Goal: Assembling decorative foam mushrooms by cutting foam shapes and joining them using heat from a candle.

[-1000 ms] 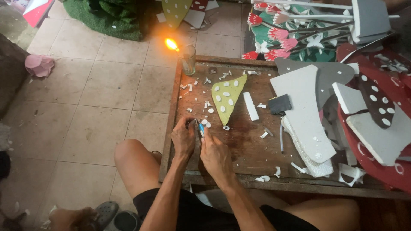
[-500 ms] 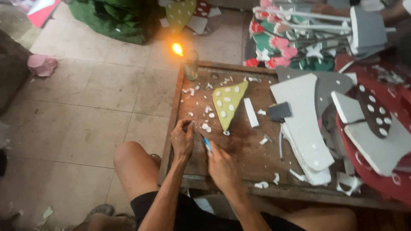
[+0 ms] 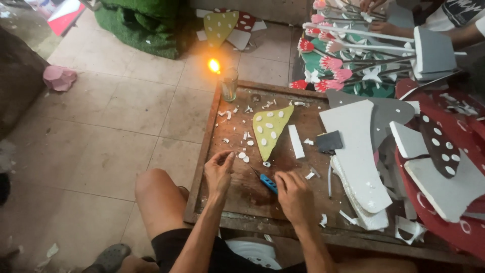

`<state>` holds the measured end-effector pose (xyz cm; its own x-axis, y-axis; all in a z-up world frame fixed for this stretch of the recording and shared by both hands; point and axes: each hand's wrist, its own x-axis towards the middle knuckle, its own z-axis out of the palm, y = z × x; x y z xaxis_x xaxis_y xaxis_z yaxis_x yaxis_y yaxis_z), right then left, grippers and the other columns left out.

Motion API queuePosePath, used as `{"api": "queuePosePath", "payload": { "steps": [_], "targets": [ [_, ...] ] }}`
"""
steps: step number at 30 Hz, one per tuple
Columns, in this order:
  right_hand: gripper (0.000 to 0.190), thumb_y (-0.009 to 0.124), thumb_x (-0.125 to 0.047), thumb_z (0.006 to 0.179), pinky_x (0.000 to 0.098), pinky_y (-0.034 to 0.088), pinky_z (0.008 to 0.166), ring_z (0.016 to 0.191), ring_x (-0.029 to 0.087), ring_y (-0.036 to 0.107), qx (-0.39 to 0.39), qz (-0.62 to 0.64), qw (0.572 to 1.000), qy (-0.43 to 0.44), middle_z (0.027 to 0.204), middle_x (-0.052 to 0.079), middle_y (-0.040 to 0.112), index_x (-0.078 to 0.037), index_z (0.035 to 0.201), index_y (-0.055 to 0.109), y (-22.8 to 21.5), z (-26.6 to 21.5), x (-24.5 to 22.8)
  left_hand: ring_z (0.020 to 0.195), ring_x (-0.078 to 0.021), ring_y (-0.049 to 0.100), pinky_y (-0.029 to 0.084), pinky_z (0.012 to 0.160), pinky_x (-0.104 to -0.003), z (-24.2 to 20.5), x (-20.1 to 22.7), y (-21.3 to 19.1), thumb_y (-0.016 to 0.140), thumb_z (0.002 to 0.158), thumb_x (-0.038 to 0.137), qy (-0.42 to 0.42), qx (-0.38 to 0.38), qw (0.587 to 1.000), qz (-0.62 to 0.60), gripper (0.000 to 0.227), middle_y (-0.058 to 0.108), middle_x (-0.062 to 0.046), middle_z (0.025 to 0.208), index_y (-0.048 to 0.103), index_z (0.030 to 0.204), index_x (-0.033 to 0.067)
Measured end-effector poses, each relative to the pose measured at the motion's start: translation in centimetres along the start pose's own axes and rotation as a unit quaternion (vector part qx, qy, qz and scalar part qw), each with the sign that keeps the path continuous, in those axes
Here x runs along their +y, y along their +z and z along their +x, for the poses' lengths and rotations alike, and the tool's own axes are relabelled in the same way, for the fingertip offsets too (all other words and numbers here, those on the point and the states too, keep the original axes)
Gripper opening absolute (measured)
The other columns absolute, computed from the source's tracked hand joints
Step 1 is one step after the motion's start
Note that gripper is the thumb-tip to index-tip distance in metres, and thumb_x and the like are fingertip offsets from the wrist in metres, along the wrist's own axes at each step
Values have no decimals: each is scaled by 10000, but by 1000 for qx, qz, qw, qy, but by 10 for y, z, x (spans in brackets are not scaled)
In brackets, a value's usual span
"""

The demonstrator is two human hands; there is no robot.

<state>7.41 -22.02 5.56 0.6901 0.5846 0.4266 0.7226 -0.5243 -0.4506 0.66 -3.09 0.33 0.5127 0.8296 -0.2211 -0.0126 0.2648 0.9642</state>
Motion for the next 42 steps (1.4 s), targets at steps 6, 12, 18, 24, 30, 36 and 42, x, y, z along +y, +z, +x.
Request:
{"api": "queuePosePath", "payload": {
  "steps": [6,12,18,24,30,36,42],
  "targets": [
    [200,596,-309,970,392,592,755,877,288,717,-112,14,993,47,890,58,686,-169,1034,724,79,50,-8,657,-211,657,534,479,-368,29,-18,-13,795,836,193,101,32,987,119,238,723,-174,830,766,1021,47],
    [179,715,-255,855,454,595,672,754,354,711,-117,-71,989,65,830,104,656,-78,866,691,118,61,-14,586,-192,652,573,491,-320,23,-28,-15,798,845,133,136,28,984,112,141,715,-152,778,761,938,33],
    [137,658,-172,895,476,581,748,838,413,699,-185,-1,977,104,852,138,629,-36,898,645,103,62,-17,566,-181,661,555,437,-319,30,-38,-14,809,837,209,134,52,982,123,161,718,-118,762,760,916,77],
    [183,784,-240,796,428,576,778,912,327,724,-236,3,959,156,856,78,681,-130,891,672,122,67,3,667,-250,696,573,489,-323,19,-18,-11,803,833,216,116,50,983,135,185,721,-168,805,757,921,60],
    [215,792,-212,801,396,562,858,1012,307,713,-250,138,932,225,993,118,752,-130,996,756,64,73,-6,659,-245,705,552,513,-347,10,-8,-10,794,856,197,149,37,972,177,114,720,-130,758,764,878,89],
    [313,824,-142,778,304,566,687,760,178,640,-72,417,837,347,912,127,703,-8,1044,728,29,62,59,637,-163,670,563,546,-299,13,-7,-10,795,852,194,128,15,978,164,87,736,-89,752,772,883,116],
    [285,842,-134,791,272,558,595,676,162,665,-3,447,818,362,846,78,659,-12,1022,727,44,57,120,890,-243,731,572,751,-346,-4,10,23,749,857,143,151,-58,970,184,111,758,-115,902,764,959,103]
  ]
}}
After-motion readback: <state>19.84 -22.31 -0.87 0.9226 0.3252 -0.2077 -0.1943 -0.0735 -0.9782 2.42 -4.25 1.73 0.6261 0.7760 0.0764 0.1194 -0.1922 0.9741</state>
